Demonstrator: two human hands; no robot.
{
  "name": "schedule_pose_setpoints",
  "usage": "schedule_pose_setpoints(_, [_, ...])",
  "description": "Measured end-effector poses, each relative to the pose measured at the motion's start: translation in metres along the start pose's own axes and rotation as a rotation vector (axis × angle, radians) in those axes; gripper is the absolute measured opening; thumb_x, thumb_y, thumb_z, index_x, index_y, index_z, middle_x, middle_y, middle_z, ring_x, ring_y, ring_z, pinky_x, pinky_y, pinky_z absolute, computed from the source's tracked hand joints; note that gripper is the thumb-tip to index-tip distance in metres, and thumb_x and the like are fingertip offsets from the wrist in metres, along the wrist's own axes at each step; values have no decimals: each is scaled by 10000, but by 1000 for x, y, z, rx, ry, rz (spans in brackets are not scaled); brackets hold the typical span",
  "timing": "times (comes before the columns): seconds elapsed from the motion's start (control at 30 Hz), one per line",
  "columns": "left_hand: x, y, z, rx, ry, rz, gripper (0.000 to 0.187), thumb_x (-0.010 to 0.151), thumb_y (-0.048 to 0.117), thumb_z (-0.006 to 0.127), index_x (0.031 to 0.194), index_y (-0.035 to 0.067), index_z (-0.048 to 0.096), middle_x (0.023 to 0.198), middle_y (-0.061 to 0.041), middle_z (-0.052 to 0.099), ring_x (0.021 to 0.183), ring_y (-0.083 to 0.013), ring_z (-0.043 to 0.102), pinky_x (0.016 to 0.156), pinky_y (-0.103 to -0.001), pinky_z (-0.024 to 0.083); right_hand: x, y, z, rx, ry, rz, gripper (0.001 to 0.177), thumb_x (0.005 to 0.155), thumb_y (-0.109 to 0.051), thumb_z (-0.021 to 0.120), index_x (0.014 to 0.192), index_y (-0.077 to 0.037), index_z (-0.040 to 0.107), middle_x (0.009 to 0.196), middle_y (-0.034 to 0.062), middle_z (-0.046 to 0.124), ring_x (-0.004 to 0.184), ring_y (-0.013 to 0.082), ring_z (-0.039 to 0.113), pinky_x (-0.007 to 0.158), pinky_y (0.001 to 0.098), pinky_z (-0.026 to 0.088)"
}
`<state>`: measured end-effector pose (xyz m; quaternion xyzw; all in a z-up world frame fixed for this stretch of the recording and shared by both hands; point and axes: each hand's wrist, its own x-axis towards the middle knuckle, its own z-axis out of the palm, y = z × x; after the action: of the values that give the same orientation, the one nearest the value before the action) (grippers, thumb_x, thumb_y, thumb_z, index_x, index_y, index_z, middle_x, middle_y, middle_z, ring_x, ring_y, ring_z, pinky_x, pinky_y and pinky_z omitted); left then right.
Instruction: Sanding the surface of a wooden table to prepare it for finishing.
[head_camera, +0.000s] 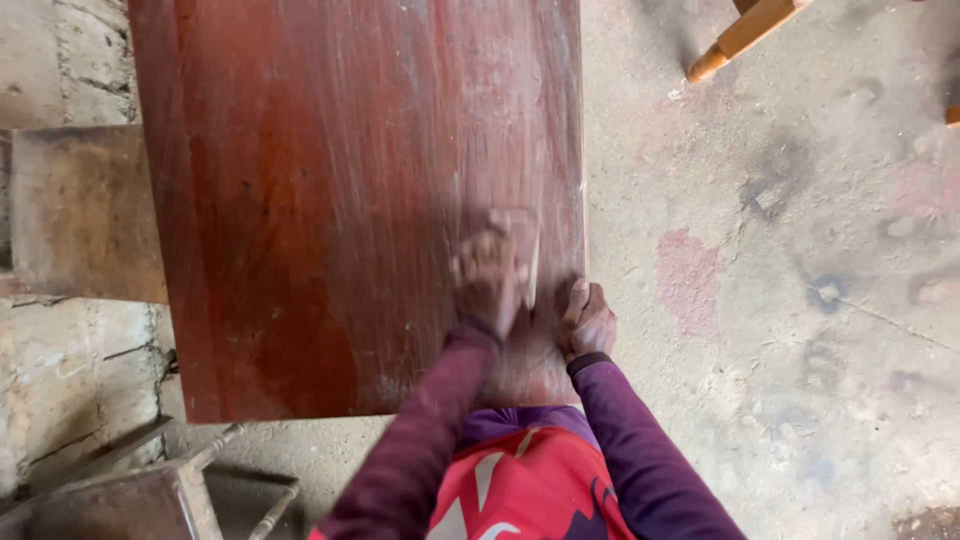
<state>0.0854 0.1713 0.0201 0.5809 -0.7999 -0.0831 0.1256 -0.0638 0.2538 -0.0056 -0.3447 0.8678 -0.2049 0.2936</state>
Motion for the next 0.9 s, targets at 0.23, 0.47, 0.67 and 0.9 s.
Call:
schedule_pose_setpoints(0.23, [181,-20,39,28,-157,-158,929,750,288,813,1556,116,383,1362,-115,570,1289,-350,523,1012,-522,468,2,-2,1,-20,40,-2,553,1065,-520,340,986,-46,613,870,316,670,849,542,636,751,602,477])
schedule_pose_setpoints(0.47, [-11,-1,-12,-16,-12,-75,663,891,362,744,1449,102,498,1335,-156,551,1239,-373,523,973,-544,470,-5,-1,-1,2,32,-40,546,1064,-513,351,993,-56,640,887,303,684,858,531,647,752,593,490])
schedule_pose_setpoints(0.67, [-6,-21,-7,-42,-104,-32,622,800,329,838,1338,130,599,1317,-152,568,1232,-381,538,973,-555,487,1,-6,-3,-2,25,-18,556,1060,-519,333,1026,-58,643,875,292,694,841,513,664,743,582,496])
schedule_pose_setpoints(0.9, [160,-47,17,-76,-134,-244,677,849,281,780,1460,177,506,1383,-146,546,1277,-372,518,1011,-544,480,2,4,5,-36,39,-36,598,1058,-545,331,1019,-38,646,912,315,683,885,542,637,773,598,480])
